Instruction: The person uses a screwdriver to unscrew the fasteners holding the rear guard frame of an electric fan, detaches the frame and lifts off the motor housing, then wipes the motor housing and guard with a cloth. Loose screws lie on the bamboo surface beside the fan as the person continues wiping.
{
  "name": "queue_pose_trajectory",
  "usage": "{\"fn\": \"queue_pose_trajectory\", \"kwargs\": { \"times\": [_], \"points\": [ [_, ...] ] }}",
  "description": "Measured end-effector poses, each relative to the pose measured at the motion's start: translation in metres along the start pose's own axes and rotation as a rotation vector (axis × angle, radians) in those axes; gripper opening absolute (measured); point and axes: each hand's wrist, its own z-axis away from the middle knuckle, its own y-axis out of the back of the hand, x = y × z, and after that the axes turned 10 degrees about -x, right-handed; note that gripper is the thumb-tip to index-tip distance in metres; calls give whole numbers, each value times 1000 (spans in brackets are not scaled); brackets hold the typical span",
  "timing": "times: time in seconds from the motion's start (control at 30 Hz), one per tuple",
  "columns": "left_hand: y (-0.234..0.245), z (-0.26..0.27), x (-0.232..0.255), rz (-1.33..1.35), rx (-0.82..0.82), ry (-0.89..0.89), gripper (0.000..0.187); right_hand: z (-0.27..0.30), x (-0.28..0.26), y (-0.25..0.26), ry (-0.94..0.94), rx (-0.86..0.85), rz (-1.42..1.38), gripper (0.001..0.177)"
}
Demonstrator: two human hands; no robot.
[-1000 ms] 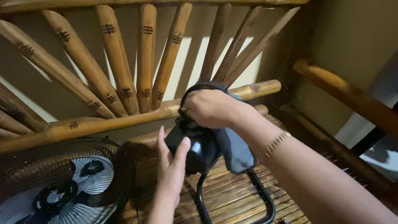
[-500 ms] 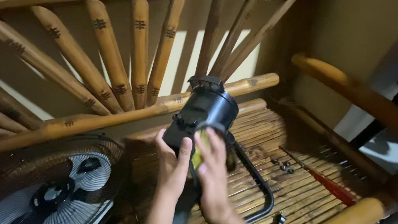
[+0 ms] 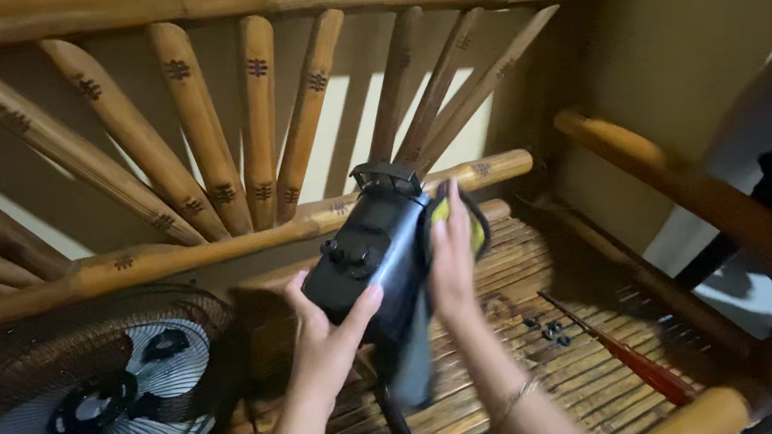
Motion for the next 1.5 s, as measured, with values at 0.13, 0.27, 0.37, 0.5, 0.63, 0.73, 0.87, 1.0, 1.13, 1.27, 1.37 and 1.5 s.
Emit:
{"fn": "queue_pose_trajectory", "kwargs": {
  "times": [0.13, 0.27, 0.37, 0.5, 0.63, 0.73, 0.87, 1.0, 1.13, 1.27, 1.37, 1.5],
  "points": [
    [18, -6, -6, 104, -60, 15, 103, -43, 16, 29, -327, -380, -417, 57],
    [16, -8, -16, 51, 82, -98, 104, -59, 40, 19, -218, -402, -744, 49],
    [7, -7, -20, -93, 228, -134, 97, -72, 60, 5, -246, -123, -704, 47],
    [13, -6, -18, 57, 101, -155, 99, -91, 76, 4, -77, -190, -545, 39],
    [27, -11, -15, -146, 135, -11, 94, -108, 63, 10, 117, -676, -6, 29],
    [35, -27, -18, -316, 248, 96, 79, -103, 37, 18, 354, -668, 440, 29],
    [58, -71, -22, -420, 361, -80, 57, -70, -1, 38, 75, -793, 580, 29],
    [74, -111, -9, -558, 366, 217, 55, -35, -38, 29, 61, -856, 717, 29],
    [53, -118, 22, -524, 338, 276, 57, 4, -60, 16, 9, -621, 882, 36],
    [18, -95, 50, -422, 249, 126, 54, 14, -60, 11, 140, -462, 773, 31],
    [-5, -76, 57, -537, 167, -61, 53, 18, -58, 10, 134, -410, 613, 27],
    [-2, -75, 50, -643, 125, -253, 35, 27, -55, 19, 148, -376, 286, 18]
  ]
}}
